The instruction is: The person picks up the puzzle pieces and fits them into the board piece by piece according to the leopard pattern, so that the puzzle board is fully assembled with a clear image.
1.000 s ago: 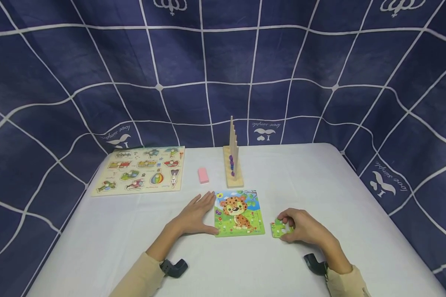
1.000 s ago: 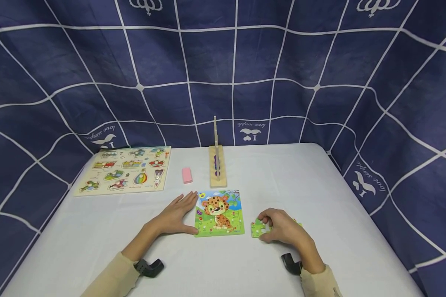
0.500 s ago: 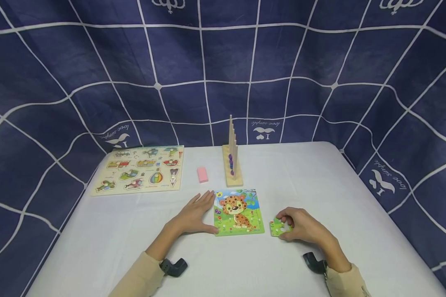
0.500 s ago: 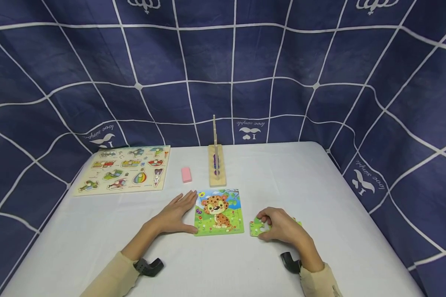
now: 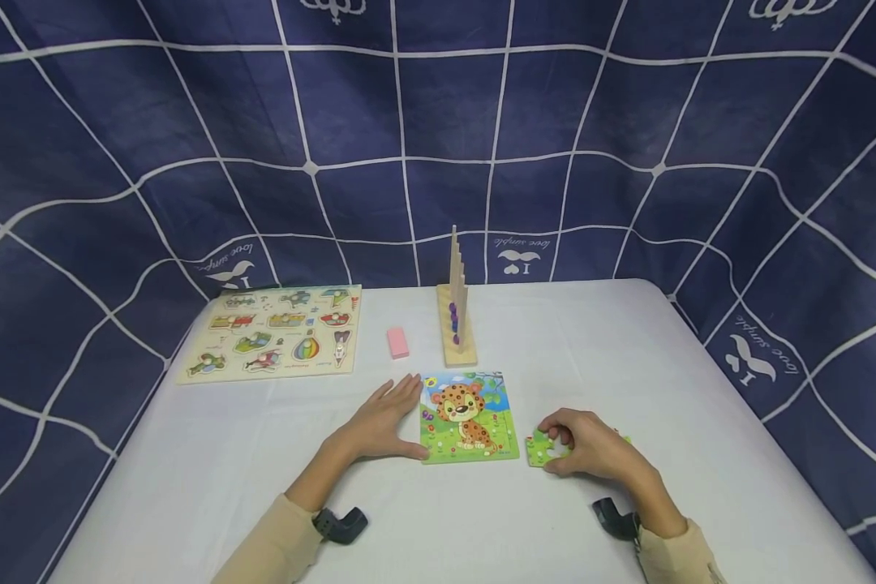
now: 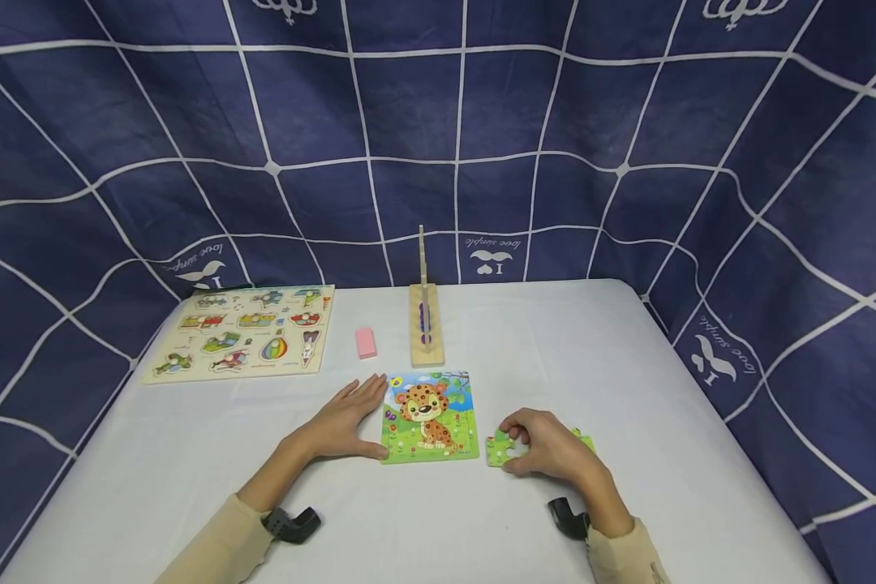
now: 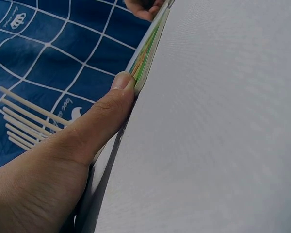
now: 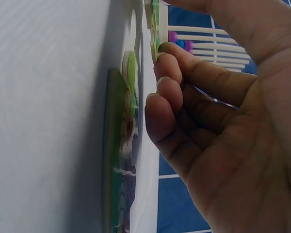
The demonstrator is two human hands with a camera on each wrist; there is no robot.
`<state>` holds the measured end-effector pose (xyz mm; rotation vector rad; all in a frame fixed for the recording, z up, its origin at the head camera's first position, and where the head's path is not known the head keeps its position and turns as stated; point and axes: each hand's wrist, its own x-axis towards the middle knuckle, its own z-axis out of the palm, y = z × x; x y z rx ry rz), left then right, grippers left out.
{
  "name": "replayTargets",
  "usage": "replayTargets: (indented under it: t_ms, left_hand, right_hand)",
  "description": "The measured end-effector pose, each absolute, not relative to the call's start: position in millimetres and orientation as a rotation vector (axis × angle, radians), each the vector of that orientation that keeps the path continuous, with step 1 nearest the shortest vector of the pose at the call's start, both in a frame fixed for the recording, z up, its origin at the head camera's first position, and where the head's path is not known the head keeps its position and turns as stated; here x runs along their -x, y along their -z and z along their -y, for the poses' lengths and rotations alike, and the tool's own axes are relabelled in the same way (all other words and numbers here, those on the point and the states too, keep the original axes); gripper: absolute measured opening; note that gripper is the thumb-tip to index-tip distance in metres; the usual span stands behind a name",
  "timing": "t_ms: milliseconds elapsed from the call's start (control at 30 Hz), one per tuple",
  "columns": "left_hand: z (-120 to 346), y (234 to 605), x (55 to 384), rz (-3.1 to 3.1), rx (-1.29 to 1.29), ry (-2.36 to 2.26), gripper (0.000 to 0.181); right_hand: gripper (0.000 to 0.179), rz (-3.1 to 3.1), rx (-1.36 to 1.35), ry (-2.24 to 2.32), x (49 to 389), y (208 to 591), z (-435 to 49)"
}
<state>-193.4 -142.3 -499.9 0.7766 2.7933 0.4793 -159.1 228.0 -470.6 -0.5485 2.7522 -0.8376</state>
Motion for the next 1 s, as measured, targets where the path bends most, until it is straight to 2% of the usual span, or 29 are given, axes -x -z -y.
replayTargets:
  t_ms: [1000]
  left_hand:
    - [143,501,193,-2.791,-0.781,-0.487,0.125]
  right_hand:
    - [0.045,-2.759,0.664,0.806,169,458,-191]
